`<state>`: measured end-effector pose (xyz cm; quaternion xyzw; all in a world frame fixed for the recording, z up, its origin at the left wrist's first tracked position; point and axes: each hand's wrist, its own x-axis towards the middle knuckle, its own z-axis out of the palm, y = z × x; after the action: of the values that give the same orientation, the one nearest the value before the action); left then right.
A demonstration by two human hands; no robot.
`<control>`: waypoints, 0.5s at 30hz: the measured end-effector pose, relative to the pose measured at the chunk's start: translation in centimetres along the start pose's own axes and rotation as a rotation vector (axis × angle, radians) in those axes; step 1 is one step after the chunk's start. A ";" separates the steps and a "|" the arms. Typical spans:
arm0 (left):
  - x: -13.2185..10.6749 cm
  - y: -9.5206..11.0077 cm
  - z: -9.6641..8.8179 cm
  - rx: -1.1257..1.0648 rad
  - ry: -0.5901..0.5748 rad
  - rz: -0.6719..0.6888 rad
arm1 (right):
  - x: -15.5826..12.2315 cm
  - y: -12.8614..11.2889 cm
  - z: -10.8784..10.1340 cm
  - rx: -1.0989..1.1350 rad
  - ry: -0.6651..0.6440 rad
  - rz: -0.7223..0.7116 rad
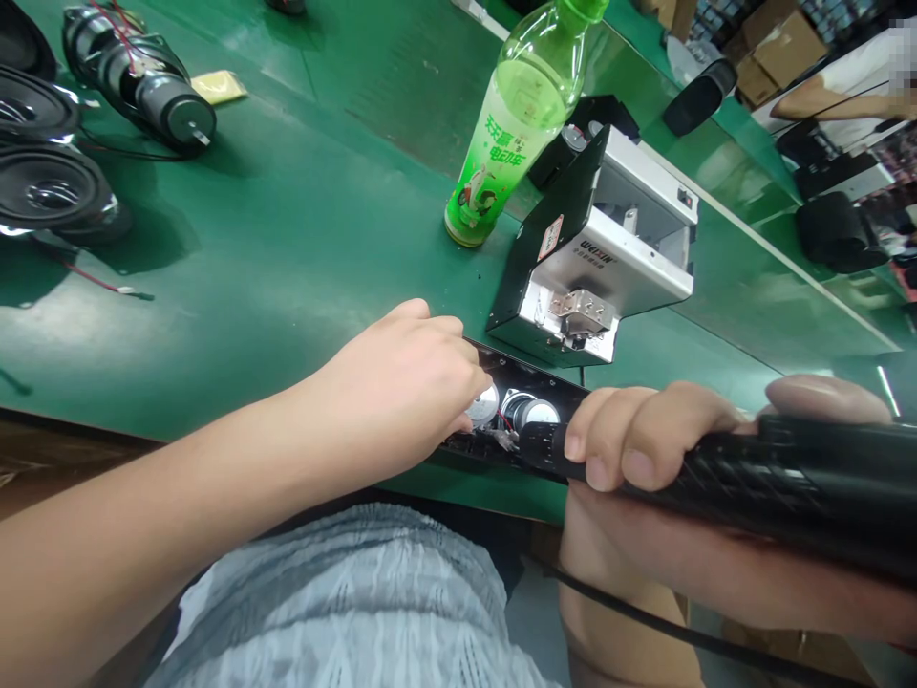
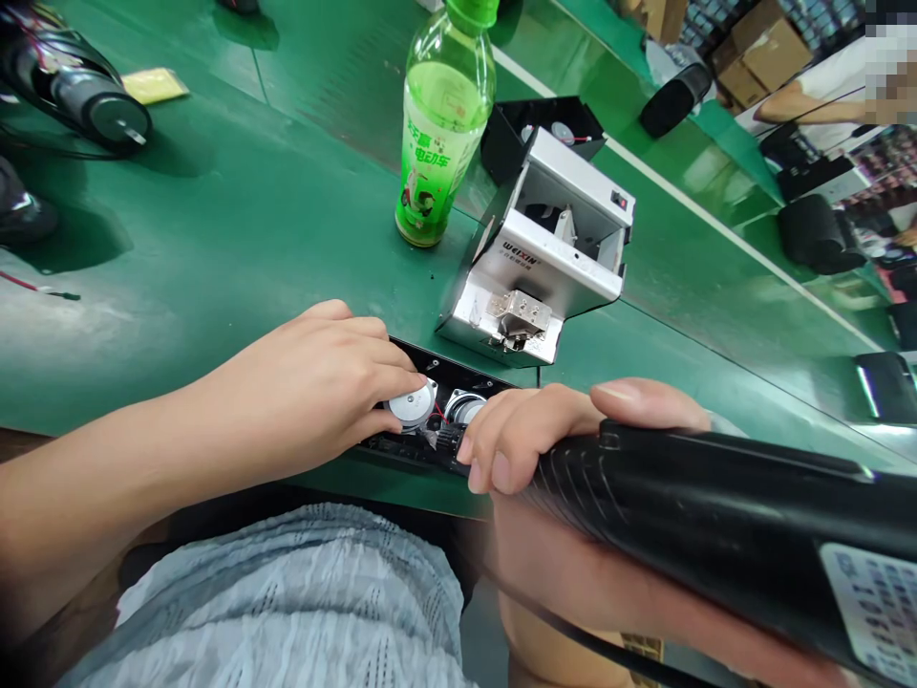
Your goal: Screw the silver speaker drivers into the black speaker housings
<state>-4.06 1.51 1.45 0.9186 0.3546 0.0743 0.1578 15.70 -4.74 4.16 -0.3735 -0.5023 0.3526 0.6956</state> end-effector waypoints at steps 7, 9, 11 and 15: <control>-0.1 0.1 -0.1 -0.004 -0.002 0.005 | -0.2 -0.5 0.4 -0.025 0.030 0.019; -0.1 0.0 -0.2 0.001 -0.002 0.010 | -0.1 -0.4 0.2 -0.019 0.031 0.034; -0.1 0.0 -0.2 0.005 -0.001 0.011 | 0.1 -0.2 0.0 -0.006 0.033 0.015; 0.0 0.1 -0.3 0.002 -0.007 0.009 | 0.2 0.2 -0.3 0.003 0.008 -0.043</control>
<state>-4.07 1.48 1.76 0.9205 0.3502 0.0716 0.1578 16.05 -4.53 4.02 -0.3629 -0.5071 0.3367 0.7055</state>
